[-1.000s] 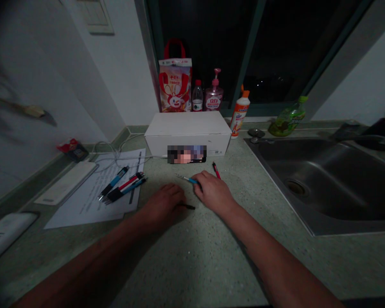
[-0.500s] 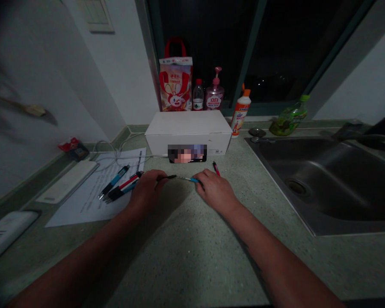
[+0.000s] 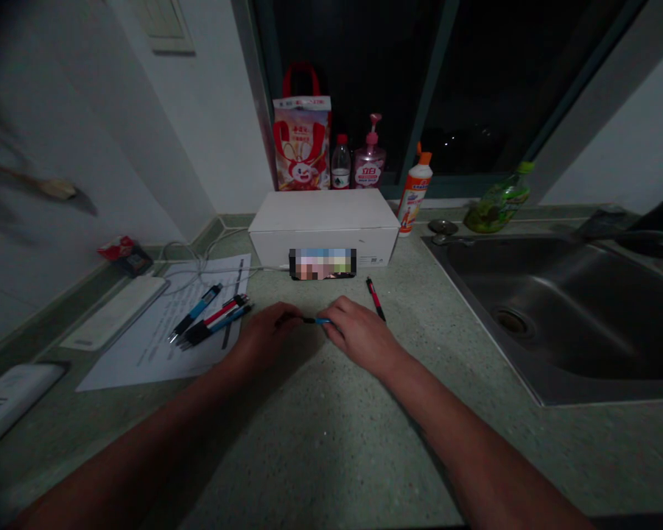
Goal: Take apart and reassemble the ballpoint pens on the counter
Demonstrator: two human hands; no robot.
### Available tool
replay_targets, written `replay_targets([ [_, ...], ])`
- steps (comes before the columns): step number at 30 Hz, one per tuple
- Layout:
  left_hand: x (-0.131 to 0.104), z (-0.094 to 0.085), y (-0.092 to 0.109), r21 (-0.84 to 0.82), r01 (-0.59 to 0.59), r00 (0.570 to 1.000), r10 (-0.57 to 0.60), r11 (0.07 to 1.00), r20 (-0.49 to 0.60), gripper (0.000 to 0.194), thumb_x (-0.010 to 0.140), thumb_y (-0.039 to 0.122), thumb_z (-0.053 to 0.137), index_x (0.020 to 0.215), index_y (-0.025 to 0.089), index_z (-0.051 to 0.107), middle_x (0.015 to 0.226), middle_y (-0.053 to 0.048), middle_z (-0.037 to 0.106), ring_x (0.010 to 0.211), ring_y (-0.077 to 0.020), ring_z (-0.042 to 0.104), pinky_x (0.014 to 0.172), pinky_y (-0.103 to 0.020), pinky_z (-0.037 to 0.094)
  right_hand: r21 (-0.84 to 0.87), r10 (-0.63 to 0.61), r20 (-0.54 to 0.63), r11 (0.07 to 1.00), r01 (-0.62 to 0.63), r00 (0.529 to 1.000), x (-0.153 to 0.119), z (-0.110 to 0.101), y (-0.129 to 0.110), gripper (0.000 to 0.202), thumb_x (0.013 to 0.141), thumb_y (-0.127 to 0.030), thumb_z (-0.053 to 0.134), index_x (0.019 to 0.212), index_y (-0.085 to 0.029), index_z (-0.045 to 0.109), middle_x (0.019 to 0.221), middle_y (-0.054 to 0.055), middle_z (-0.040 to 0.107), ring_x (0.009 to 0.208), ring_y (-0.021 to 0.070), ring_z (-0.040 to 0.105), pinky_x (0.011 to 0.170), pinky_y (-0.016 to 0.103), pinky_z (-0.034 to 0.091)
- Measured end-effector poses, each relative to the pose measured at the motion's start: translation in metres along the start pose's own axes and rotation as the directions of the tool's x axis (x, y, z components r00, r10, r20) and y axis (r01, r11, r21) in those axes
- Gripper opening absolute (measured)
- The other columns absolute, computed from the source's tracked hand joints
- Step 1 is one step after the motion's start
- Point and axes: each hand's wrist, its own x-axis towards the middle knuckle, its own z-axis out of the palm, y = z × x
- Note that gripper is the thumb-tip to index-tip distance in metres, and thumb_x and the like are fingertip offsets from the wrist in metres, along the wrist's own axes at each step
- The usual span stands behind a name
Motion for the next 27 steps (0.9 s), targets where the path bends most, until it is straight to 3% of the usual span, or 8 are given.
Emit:
replay_targets([
  [6,-0.0008,0.0004,0.0006,-0.133,0.090,0.996,-0.087,0.987,0.029,0.015,0.090,0.027,0.057,0.083,0.021,0.069,0.081,-0.002,0.073,0.077,-0.0201,0.065,0.073,-0.033,0.048,0.012,0.037,0.022,0.999,-0.037,0.999,-0.0001,-0.0038,-0.0007,0.024,0.105,-0.025,0.050,0.118,-0.022,0.070,0.107,0.008,0.068,0.099,0.0232,0.067,0.086,0.037,0.053],
  [9,-0.0015,0.0006,0.0004,-0.155,0.045,0.998,-0.050,0.987,-0.028,0.006,0.082,0.021,0.064,0.085,0.022,0.070,0.088,-0.004,0.073,0.082,-0.0210,0.066,0.076,-0.034,0.050,0.026,0.046,0.047,0.999,-0.048,0.998,0.0002,-0.0040,-0.0007,0.026,0.106,-0.025,0.047,0.118,-0.022,0.070,0.103,0.008,0.070,0.100,0.0236,0.067,0.087,0.037,0.053],
  [12,-0.0015,0.0013,0.0005,-0.142,-0.022,0.998,0.015,0.990,-0.055,0.009,0.079,0.015,0.063,0.078,0.022,0.067,0.089,-0.004,0.072,0.086,-0.0207,0.065,0.081,-0.035,0.051,0.053,0.046,0.053,0.997,-0.049,0.998,0.0003,-0.0032,-0.0012,0.027,0.107,-0.024,0.045,0.117,-0.022,0.070,0.104,0.007,0.071,0.100,0.0224,0.067,0.087,0.036,0.052],
  [17,-0.0021,0.0031,0.0017,-0.246,0.053,0.995,-0.070,0.968,-0.064,0.023,0.082,0.024,0.067,0.106,0.022,0.067,0.096,-0.003,0.075,0.084,-0.0196,0.068,0.077,-0.033,0.053,0.038,0.088,0.038,0.995,-0.089,0.995,0.0011,-0.0037,-0.0036,0.028,0.106,-0.024,0.044,0.117,-0.023,0.071,0.102,0.007,0.071,0.097,0.0216,0.067,0.084,0.035,0.051],
  [19,-0.0024,0.0032,0.0022,-0.238,0.061,0.997,-0.070,0.969,-0.032,0.017,0.089,0.032,0.061,0.100,0.020,0.068,0.088,-0.003,0.074,0.080,-0.0201,0.068,0.075,-0.033,0.052,0.030,0.094,0.039,0.995,-0.095,0.995,0.0014,-0.0038,-0.0044,0.028,0.106,-0.024,0.045,0.117,-0.023,0.071,0.102,0.007,0.071,0.098,0.0216,0.068,0.084,0.034,0.051],
  [22,-0.0022,0.0029,0.0029,-0.205,0.045,0.999,-0.050,0.978,-0.020,0.014,0.089,0.029,0.059,0.086,0.020,0.069,0.084,-0.003,0.074,0.081,-0.0202,0.068,0.077,-0.033,0.052,0.036,0.085,0.042,0.996,-0.086,0.996,0.0013,-0.0030,-0.0045,0.026,0.106,-0.024,0.046,0.117,-0.022,0.071,0.102,0.007,0.071,0.098,0.0216,0.068,0.084,0.034,0.051],
  [24,-0.0016,0.0027,0.0034,-0.220,0.043,0.996,-0.058,0.974,-0.063,0.010,0.083,0.024,0.064,0.091,0.020,0.069,0.090,-0.003,0.075,0.084,-0.0199,0.069,0.079,-0.033,0.052,0.042,0.081,0.033,0.996,-0.082,0.996,0.0010,-0.0020,-0.0040,0.026,0.106,-0.024,0.047,0.117,-0.021,0.070,0.102,0.007,0.071,0.098,0.0216,0.068,0.084,0.034,0.052],
  [27,-0.0011,0.0020,0.0041,-0.241,0.071,0.995,-0.087,0.968,-0.058,0.012,0.086,0.027,0.063,0.094,0.020,0.069,0.086,-0.003,0.075,0.080,-0.0197,0.069,0.075,-0.032,0.053,0.041,0.077,0.024,0.996,-0.078,0.997,0.0006,-0.0008,-0.0034,0.027,0.107,-0.024,0.046,0.117,-0.022,0.070,0.102,0.007,0.071,0.098,0.0216,0.068,0.085,0.035,0.052],
])
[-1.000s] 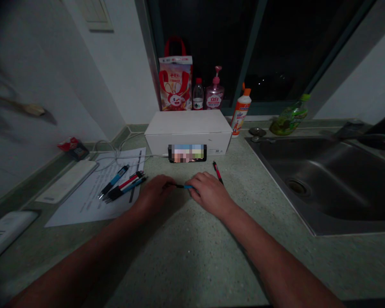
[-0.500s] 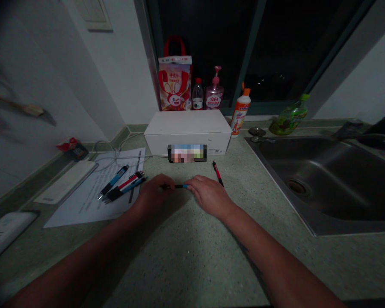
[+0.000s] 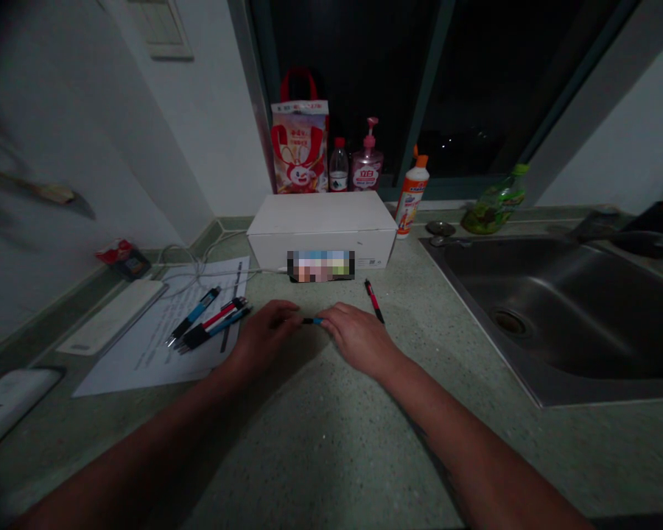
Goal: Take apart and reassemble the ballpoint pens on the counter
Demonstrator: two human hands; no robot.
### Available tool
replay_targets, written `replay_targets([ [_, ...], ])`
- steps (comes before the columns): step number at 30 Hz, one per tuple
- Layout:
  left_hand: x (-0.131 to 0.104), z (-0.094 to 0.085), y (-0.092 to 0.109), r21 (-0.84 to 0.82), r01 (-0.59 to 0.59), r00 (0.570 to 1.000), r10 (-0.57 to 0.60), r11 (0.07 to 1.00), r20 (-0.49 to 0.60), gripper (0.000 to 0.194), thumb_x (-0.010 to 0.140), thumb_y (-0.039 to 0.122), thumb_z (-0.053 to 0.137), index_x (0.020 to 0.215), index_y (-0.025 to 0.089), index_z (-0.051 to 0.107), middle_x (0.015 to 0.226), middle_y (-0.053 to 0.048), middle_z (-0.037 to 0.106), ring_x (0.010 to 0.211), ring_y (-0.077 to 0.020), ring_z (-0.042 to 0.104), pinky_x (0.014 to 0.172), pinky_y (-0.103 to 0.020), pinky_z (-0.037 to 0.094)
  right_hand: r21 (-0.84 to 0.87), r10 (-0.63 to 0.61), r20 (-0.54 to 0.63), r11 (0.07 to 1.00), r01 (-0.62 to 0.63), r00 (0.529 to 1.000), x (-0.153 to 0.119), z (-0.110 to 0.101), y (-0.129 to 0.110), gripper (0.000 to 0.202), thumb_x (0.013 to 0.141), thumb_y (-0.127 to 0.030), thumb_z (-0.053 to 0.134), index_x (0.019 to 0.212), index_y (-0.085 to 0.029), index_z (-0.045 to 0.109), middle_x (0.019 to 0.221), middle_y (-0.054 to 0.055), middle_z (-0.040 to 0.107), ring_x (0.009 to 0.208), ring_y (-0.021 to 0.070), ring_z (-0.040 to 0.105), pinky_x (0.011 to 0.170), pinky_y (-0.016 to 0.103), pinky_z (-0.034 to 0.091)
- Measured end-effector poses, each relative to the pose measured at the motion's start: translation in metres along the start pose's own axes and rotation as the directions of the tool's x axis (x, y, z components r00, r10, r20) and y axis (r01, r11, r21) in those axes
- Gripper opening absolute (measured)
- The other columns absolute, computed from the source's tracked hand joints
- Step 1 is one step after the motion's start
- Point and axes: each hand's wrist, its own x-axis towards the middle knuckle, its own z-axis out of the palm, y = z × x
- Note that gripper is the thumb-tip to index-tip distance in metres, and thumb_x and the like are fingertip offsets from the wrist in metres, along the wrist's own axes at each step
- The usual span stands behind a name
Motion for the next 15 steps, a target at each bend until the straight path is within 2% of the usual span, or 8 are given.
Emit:
replay_targets([
  [3,-0.0002,-0.0003,0.0002,0.031,-0.006,1.000,0.005,0.999,0.018,0.009,0.087,0.025,0.062,0.087,0.020,0.069,0.084,-0.003,0.075,0.081,-0.0199,0.069,0.076,-0.033,0.053,-0.005,0.002,0.005,1.000,-0.002,1.000,-0.0001,-0.0001,-0.0002,0.026,0.107,-0.024,0.046,0.117,-0.021,0.070,0.103,0.007,0.071,0.099,0.0221,0.068,0.085,0.036,0.052],
  [6,-0.0003,0.0003,-0.0009,0.017,-0.014,1.000,0.014,1.000,-0.013,0.011,0.084,0.024,0.065,0.093,0.021,0.069,0.092,-0.003,0.076,0.085,-0.0201,0.070,0.079,-0.034,0.054,0.001,0.011,0.001,1.000,-0.011,1.000,0.0001,-0.0007,-0.0009,0.026,0.107,-0.024,0.046,0.117,-0.022,0.070,0.102,0.007,0.071,0.098,0.0215,0.068,0.085,0.035,0.052],
  [9,0.0004,0.0010,-0.0022,-0.010,0.024,1.000,-0.024,1.000,0.016,0.011,0.088,0.028,0.061,0.092,0.021,0.068,0.083,-0.003,0.075,0.079,-0.0202,0.070,0.075,-0.034,0.054,0.000,0.015,0.000,1.000,-0.015,1.000,0.0005,-0.0006,-0.0013,0.025,0.106,-0.024,0.047,0.116,-0.022,0.070,0.102,0.006,0.071,0.097,0.0210,0.068,0.084,0.034,0.052],
  [12,0.0013,0.0010,-0.0030,-0.015,0.005,1.000,-0.005,1.000,-0.006,0.010,0.082,0.024,0.066,0.091,0.021,0.069,0.090,-0.003,0.076,0.083,-0.0199,0.070,0.077,-0.033,0.053,-0.009,0.023,0.009,1.000,-0.023,1.000,0.0008,-0.0002,-0.0012,0.025,0.106,-0.024,0.047,0.117,-0.022,0.070,0.102,0.006,0.071,0.097,0.0210,0.068,0.084,0.034,0.051],
  [15,0.0017,0.0004,-0.0031,-0.038,0.022,1.000,-0.022,0.999,0.004,0.011,0.086,0.029,0.063,0.092,0.021,0.068,0.086,-0.003,0.076,0.080,-0.0200,0.070,0.074,-0.033,0.053,-0.012,0.027,0.014,1.000,-0.027,1.000,0.0011,-0.0004,-0.0011,0.025,0.106,-0.023,0.048,0.117,-0.022,0.070,0.102,0.006,0.071,0.098,0.0214,0.068,0.084,0.034,0.051],
])
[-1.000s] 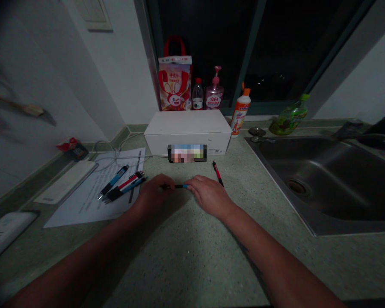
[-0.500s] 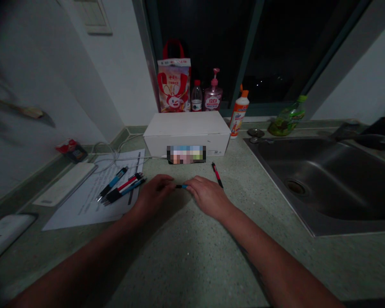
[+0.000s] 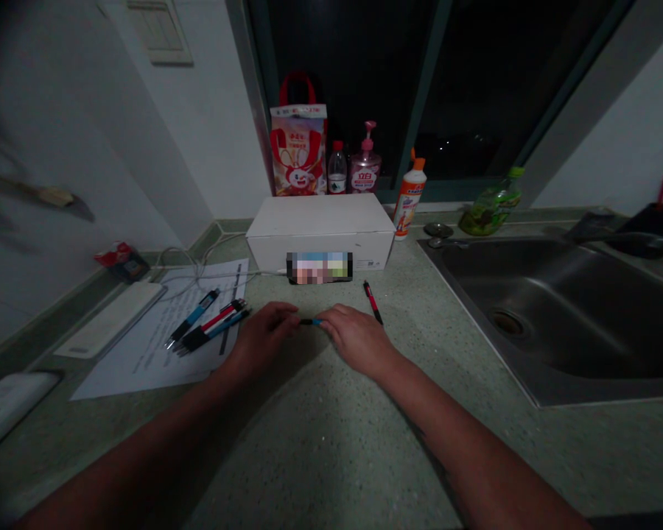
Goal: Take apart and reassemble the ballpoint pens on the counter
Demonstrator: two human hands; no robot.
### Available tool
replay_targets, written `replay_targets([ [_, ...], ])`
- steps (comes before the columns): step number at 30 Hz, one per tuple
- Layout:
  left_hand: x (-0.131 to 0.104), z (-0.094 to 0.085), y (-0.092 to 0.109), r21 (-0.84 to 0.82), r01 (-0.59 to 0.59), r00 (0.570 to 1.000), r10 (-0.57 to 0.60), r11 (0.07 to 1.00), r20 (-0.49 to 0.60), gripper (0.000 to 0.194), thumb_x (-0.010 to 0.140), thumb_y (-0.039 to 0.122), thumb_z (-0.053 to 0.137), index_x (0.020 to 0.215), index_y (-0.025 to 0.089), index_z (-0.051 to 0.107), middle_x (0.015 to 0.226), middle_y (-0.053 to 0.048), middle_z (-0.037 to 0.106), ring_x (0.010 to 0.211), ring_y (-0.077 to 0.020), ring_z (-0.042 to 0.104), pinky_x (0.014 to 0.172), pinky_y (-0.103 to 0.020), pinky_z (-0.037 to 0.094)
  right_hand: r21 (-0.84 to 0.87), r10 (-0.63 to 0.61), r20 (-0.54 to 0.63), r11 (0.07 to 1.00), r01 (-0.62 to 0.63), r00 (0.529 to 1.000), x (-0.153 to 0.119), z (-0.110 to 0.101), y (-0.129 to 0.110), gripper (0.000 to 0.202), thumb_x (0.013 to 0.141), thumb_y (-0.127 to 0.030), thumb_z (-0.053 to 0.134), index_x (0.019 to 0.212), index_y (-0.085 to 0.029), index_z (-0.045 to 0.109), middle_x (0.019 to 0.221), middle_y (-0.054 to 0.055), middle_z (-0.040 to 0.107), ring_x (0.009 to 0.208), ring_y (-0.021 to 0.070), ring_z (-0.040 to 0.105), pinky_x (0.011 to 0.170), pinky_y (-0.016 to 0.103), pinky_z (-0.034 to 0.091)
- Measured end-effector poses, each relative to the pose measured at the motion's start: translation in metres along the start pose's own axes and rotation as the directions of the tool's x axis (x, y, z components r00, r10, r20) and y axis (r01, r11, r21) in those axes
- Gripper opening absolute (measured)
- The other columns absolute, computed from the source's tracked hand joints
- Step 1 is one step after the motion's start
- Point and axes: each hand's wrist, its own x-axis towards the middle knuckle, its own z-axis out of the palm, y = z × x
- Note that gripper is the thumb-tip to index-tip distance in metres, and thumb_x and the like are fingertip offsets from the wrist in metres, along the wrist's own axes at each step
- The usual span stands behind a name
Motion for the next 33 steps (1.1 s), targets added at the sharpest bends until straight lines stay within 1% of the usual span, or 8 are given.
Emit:
replay_targets([
  [9,-0.001,0.001,0.002,0.066,0.012,1.000,-0.012,0.998,-0.003,0.009,0.086,0.026,0.063,0.087,0.021,0.070,0.082,-0.002,0.075,0.078,-0.0205,0.069,0.073,-0.032,0.052,0.009,0.002,-0.006,1.000,-0.002,1.000,0.000,0.001,0.001,0.025,0.106,-0.024,0.048,0.118,-0.022,0.071,0.101,0.007,0.071,0.097,0.0213,0.068,0.083,0.033,0.051],
  [13,-0.001,0.001,0.000,0.030,-0.014,0.999,0.016,0.999,-0.048,0.012,0.084,0.024,0.066,0.095,0.022,0.070,0.091,-0.002,0.076,0.082,-0.0197,0.069,0.075,-0.032,0.053,0.031,-0.014,-0.025,0.999,0.015,1.000,-0.001,0.000,0.001,0.027,0.106,-0.023,0.046,0.117,-0.023,0.071,0.102,0.007,0.071,0.096,0.0208,0.068,0.083,0.033,0.051],
  [16,-0.001,0.001,-0.001,0.047,-0.021,1.000,0.022,0.999,-0.020,0.011,0.088,0.029,0.061,0.088,0.021,0.070,0.082,-0.002,0.074,0.078,-0.0199,0.068,0.073,-0.032,0.052,0.009,-0.015,-0.014,1.000,0.015,1.000,-0.001,0.000,0.001,0.027,0.107,-0.024,0.046,0.117,-0.023,0.071,0.101,0.007,0.071,0.096,0.0210,0.068,0.083,0.034,0.051],
  [19,0.000,0.000,0.000,0.072,-0.028,0.999,0.030,0.997,-0.031,0.010,0.083,0.021,0.064,0.091,0.022,0.071,0.089,-0.002,0.075,0.080,-0.0197,0.068,0.075,-0.032,0.052,0.008,-0.006,-0.011,1.000,0.006,1.000,-0.001,-0.001,0.001,0.027,0.106,-0.024,0.046,0.118,-0.022,0.071,0.102,0.007,0.071,0.097,0.0218,0.068,0.083,0.034,0.052],
  [24,-0.001,-0.001,0.002,0.055,-0.004,1.000,0.004,0.998,0.015,0.013,0.088,0.030,0.061,0.086,0.021,0.070,0.081,-0.002,0.074,0.078,-0.0203,0.068,0.073,-0.033,0.051,0.008,-0.001,0.002,1.000,0.001,1.000,-0.001,-0.001,0.000,0.026,0.106,-0.024,0.048,0.117,-0.021,0.071,0.102,0.008,0.072,0.097,0.0227,0.069,0.084,0.036,0.053],
  [27,-0.002,-0.002,0.002,0.057,-0.026,1.000,0.026,0.998,0.002,0.009,0.084,0.026,0.064,0.086,0.022,0.072,0.083,-0.002,0.075,0.081,-0.0204,0.069,0.076,-0.033,0.051,0.052,-0.003,0.008,0.999,0.003,1.000,-0.001,-0.002,-0.002,0.024,0.104,-0.023,0.051,0.117,-0.022,0.071,0.103,0.008,0.073,0.098,0.0225,0.070,0.084,0.036,0.053],
  [30,-0.002,-0.003,0.003,0.051,-0.021,0.999,0.022,0.998,-0.035,0.010,0.085,0.028,0.063,0.087,0.022,0.071,0.084,-0.003,0.074,0.080,-0.0205,0.068,0.074,-0.033,0.051,0.149,0.080,-0.087,0.987,-0.066,0.993,0.000,-0.002,0.002,0.020,0.100,-0.026,0.057,0.113,-0.023,0.072,0.106,0.008,0.074,0.099,0.0239,0.070,0.086,0.039,0.053],
  [33,-0.002,-0.003,0.002,0.040,-0.028,0.998,0.030,0.999,-0.050,0.010,0.086,0.029,0.062,0.088,0.021,0.068,0.083,-0.002,0.072,0.079,-0.0196,0.066,0.074,-0.033,0.050,0.380,0.277,-0.244,0.909,-0.171,0.929,0.003,0.001,0.011,0.019,0.090,-0.035,0.070,0.104,-0.021,0.072,0.099,0.008,0.075,0.090,0.0245,0.071,0.081,0.040,0.055],
])
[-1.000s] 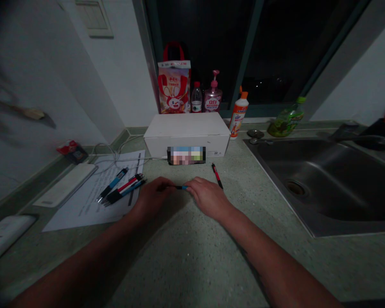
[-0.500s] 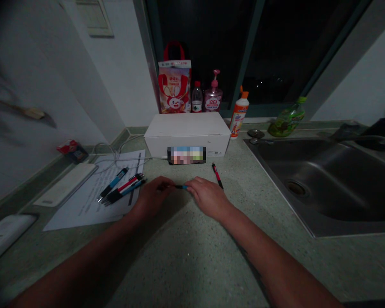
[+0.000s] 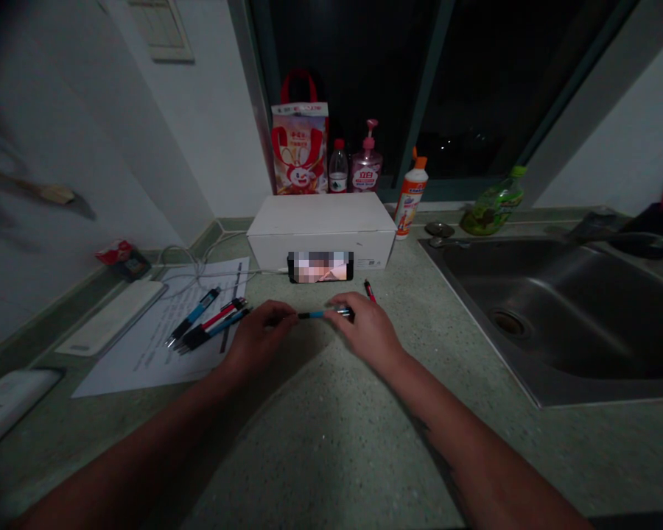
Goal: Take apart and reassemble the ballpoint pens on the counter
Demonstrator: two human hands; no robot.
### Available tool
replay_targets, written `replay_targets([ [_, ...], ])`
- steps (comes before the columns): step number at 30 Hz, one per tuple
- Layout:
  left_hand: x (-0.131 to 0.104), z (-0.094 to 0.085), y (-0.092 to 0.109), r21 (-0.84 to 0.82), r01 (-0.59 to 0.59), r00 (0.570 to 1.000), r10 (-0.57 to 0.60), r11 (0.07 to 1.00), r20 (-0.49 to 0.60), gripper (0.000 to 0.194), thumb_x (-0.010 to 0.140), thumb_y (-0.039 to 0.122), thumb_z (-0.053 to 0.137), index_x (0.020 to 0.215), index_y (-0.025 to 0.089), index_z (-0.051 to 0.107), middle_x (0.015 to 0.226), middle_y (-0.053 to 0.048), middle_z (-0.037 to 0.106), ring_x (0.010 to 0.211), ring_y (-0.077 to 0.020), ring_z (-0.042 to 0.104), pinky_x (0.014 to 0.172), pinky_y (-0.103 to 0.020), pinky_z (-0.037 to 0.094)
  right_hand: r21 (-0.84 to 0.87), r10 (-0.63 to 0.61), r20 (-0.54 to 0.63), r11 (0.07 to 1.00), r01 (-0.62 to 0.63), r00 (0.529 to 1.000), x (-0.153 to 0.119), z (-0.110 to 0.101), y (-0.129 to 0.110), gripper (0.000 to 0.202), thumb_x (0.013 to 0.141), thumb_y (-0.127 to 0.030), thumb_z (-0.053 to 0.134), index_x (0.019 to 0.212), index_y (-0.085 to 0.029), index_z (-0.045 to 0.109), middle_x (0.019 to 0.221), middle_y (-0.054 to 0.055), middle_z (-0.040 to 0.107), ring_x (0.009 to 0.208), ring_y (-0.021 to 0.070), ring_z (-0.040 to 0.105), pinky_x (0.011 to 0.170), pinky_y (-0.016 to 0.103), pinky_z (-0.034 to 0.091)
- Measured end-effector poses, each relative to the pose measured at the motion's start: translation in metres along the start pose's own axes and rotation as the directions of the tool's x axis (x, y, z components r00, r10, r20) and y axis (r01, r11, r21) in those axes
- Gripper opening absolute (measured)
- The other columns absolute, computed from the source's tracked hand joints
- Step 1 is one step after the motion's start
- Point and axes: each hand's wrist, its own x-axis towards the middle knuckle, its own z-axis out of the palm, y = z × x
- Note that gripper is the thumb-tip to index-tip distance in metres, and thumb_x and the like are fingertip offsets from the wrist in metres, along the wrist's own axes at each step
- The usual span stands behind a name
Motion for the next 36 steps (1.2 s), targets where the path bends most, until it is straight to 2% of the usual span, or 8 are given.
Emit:
replay_targets([
  [2,-0.001,0.002,-0.001,-0.023,-0.013,0.999,0.013,1.000,0.033,0.007,0.085,0.027,0.063,0.089,0.021,0.065,0.083,-0.001,0.071,0.079,-0.0187,0.066,0.074,-0.031,0.050,0.237,0.139,-0.082,0.964,-0.116,0.987,0.004,0.001,0.006,0.029,0.083,-0.044,0.076,0.099,-0.020,0.070,0.078,0.004,0.072,0.070,0.0216,0.069,0.068,0.037,0.056],
  [4,-0.004,0.006,-0.003,-0.067,-0.034,0.993,0.041,0.997,0.107,0.007,0.084,0.026,0.063,0.089,0.021,0.062,0.082,-0.001,0.069,0.078,-0.0178,0.065,0.073,-0.030,0.049,0.469,0.229,-0.083,0.867,-0.165,0.970,0.007,0.003,0.007,0.041,0.076,-0.051,0.081,0.099,-0.020,0.066,0.069,0.000,0.068,0.060,0.0191,0.066,0.061,0.035,0.056],
  [6,-0.008,0.011,-0.004,-0.128,-0.061,0.973,0.087,0.990,0.212,0.009,0.082,0.026,0.065,0.086,0.020,0.060,0.081,0.000,0.067,0.074,-0.0164,0.062,0.069,-0.029,0.048,0.625,0.257,-0.065,0.763,-0.161,0.964,0.008,0.004,0.003,0.050,0.070,-0.052,0.084,0.104,-0.022,0.063,0.075,0.000,0.070,0.065,0.0201,0.070,0.061,0.035,0.059],
  [9,-0.014,0.019,-0.006,-0.201,-0.073,0.929,0.141,0.977,0.344,0.012,0.081,0.026,0.067,0.083,0.019,0.058,0.077,0.001,0.063,0.068,-0.0141,0.056,0.064,-0.027,0.045,0.725,0.297,-0.041,0.666,-0.176,0.954,0.007,0.006,-0.007,0.059,0.068,-0.050,0.087,0.113,-0.025,0.058,0.084,0.001,0.075,0.076,0.0238,0.076,0.061,0.034,0.062],
  [15,-0.020,0.023,-0.007,-0.213,-0.056,0.903,0.141,0.975,0.406,0.011,0.081,0.025,0.067,0.082,0.019,0.058,0.075,0.002,0.059,0.068,-0.0136,0.053,0.062,-0.028,0.042,0.746,0.307,-0.014,0.637,-0.194,0.952,0.003,0.010,-0.011,0.050,0.067,-0.051,0.089,0.095,-0.022,0.058,0.082,0.003,0.078,0.073,0.0244,0.078,0.058,0.032,0.062],
  [23,-0.020,0.023,-0.007,-0.199,-0.067,0.900,0.146,0.978,0.411,0.011,0.080,0.024,0.068,0.082,0.020,0.058,0.075,0.002,0.059,0.067,-0.0133,0.052,0.062,-0.028,0.042,0.731,0.300,0.001,0.650,-0.205,0.954,0.003,0.009,-0.008,0.048,0.069,-0.050,0.087,0.096,-0.023,0.057,0.085,0.004,0.078,0.073,0.0237,0.077,0.058,0.031,0.061],
  [32,-0.017,0.024,-0.009,-0.184,-0.091,0.927,0.151,0.979,0.343,0.008,0.082,0.024,0.067,0.083,0.019,0.060,0.079,0.000,0.065,0.069,-0.0141,0.056,0.065,-0.028,0.045,0.713,0.241,0.109,0.657,-0.245,0.964,0.002,0.017,-0.007,0.070,0.072,-0.042,0.083,0.132,-0.025,0.050,0.086,0.002,0.077,0.072,0.0214,0.075,0.061,0.033,0.059],
  [36,-0.016,0.021,-0.005,-0.169,-0.079,0.930,0.134,0.982,0.341,0.010,0.084,0.027,0.069,0.085,0.019,0.063,0.082,-0.002,0.068,0.072,-0.0155,0.060,0.068,-0.029,0.046,0.601,0.194,0.136,0.763,-0.237,0.972,0.001,0.020,0.000,0.060,0.079,-0.045,0.075,0.131,-0.023,0.057,0.076,-0.001,0.072,0.060,0.0179,0.067,0.056,0.030,0.054],
])
